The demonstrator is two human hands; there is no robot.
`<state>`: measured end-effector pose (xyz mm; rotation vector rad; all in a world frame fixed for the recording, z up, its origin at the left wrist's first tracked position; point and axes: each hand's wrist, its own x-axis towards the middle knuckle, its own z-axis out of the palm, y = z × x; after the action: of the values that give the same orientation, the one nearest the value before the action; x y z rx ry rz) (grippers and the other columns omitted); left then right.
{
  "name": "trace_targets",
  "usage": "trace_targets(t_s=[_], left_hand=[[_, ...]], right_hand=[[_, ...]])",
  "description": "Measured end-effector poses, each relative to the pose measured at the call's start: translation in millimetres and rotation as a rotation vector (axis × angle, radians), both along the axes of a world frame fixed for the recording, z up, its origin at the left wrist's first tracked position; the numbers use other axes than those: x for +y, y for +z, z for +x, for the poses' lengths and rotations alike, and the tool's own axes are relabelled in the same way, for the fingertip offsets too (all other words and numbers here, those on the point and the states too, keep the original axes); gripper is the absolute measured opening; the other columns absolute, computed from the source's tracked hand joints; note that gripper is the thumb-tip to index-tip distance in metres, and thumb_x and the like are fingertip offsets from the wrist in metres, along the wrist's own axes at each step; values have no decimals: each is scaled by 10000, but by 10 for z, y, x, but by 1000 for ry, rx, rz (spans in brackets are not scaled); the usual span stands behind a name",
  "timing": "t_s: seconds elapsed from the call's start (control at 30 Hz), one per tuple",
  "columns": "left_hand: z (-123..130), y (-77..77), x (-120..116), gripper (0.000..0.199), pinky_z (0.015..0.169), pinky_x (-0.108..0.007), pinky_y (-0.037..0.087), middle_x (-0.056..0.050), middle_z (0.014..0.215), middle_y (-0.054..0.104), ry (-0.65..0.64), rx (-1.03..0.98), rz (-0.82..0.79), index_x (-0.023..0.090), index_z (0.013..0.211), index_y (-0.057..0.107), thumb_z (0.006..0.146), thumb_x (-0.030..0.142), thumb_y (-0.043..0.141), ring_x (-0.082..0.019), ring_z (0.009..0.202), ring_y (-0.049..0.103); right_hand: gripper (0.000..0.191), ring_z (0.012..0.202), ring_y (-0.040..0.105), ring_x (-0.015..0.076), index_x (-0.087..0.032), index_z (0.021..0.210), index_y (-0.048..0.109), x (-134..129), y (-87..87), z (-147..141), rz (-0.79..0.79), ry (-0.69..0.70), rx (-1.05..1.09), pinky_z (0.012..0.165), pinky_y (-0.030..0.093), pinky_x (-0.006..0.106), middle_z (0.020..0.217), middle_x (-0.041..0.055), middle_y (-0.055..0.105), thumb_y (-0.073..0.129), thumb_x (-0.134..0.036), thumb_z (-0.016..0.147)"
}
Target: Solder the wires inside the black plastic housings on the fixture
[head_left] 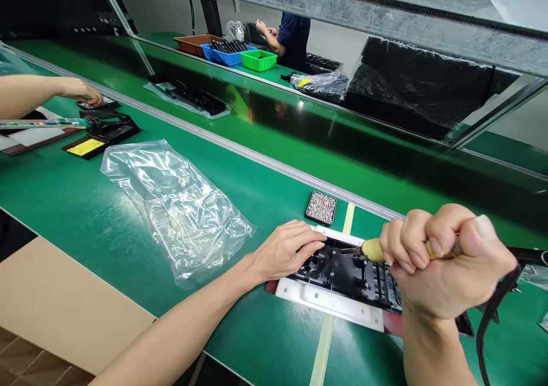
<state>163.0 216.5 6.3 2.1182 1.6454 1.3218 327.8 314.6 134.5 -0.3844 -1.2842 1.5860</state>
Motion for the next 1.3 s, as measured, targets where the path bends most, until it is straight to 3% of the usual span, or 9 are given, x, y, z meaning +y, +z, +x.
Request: trace_targets(t_s=[0.73,0.97,1.3], left_hand=[[21,-30,1,200,783,-349,447,-59,893,683,-8,2,-6,132,1091,665,1067,211,482,-170,792,604],[8,-58,-21,208,773,-344,444,-61,890,681,-2,14,-11,141,1075,657,1074,220,465,-172,797,599],[-110,-137,-104,195,775,-348,457,-67,894,686,13,-2,-24,166,1089,669,1063,216,482,-185,805,605]], right_hand=[[416,378,312,85,-190,583,424,-18,-162,-79,1,93,-26,378,321,222,454,-39,357,461,-314,978],[436,374,290,73,-199,581,425,-47,-179,-214,29,125,-40,357,263,210,450,-52,340,523,-375,968],[456,416,332,77,-213,656,426,-65,-391,-374,55,144,-79,365,297,219,524,-55,372,496,-494,1009]])
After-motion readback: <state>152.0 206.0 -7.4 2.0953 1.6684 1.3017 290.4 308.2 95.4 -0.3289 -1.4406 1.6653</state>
